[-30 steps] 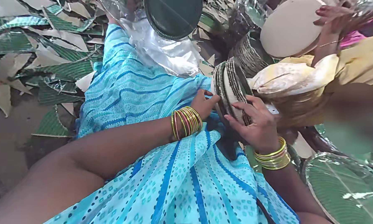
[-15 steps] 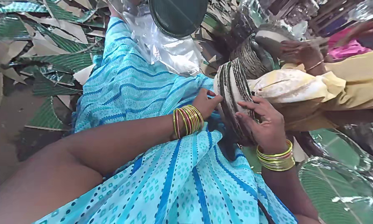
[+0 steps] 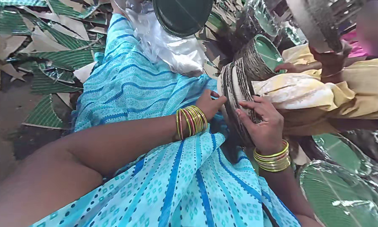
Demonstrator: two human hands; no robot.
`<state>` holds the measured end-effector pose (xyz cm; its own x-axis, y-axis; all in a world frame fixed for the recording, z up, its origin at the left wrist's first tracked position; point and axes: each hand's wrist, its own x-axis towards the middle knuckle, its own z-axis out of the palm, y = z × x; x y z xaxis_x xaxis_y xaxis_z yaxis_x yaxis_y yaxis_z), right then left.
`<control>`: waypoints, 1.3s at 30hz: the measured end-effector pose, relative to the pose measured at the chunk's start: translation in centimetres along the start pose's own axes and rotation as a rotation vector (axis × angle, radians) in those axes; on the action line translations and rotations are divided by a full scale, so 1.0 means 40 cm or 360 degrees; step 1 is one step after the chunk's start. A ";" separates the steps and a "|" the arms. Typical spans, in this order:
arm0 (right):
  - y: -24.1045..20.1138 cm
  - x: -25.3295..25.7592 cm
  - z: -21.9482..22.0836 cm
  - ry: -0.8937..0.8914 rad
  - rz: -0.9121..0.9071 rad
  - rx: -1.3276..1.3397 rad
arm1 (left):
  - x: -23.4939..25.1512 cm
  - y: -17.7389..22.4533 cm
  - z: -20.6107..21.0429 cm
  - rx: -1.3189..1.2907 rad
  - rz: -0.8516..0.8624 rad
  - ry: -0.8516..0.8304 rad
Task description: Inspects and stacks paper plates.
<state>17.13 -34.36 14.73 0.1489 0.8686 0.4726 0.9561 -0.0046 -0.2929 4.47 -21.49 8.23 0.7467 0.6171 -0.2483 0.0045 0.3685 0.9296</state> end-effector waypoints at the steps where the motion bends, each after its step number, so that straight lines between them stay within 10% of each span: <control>1: 0.005 0.000 -0.004 -0.0010 0.0022 0.0061 | -0.002 0.003 0.001 -0.0015 -0.0005 -0.0001; 39: -0.037 0.017 -0.013 0.0267 0.0038 -0.0645 | -0.010 0.028 0.010 0.0059 -0.0094 -0.0074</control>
<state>15.96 -34.04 15.92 0.1792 0.7734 0.6081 0.9686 -0.2468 0.0285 4.43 -21.58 9.49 0.7746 0.5615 -0.2909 0.0737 0.3767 0.9234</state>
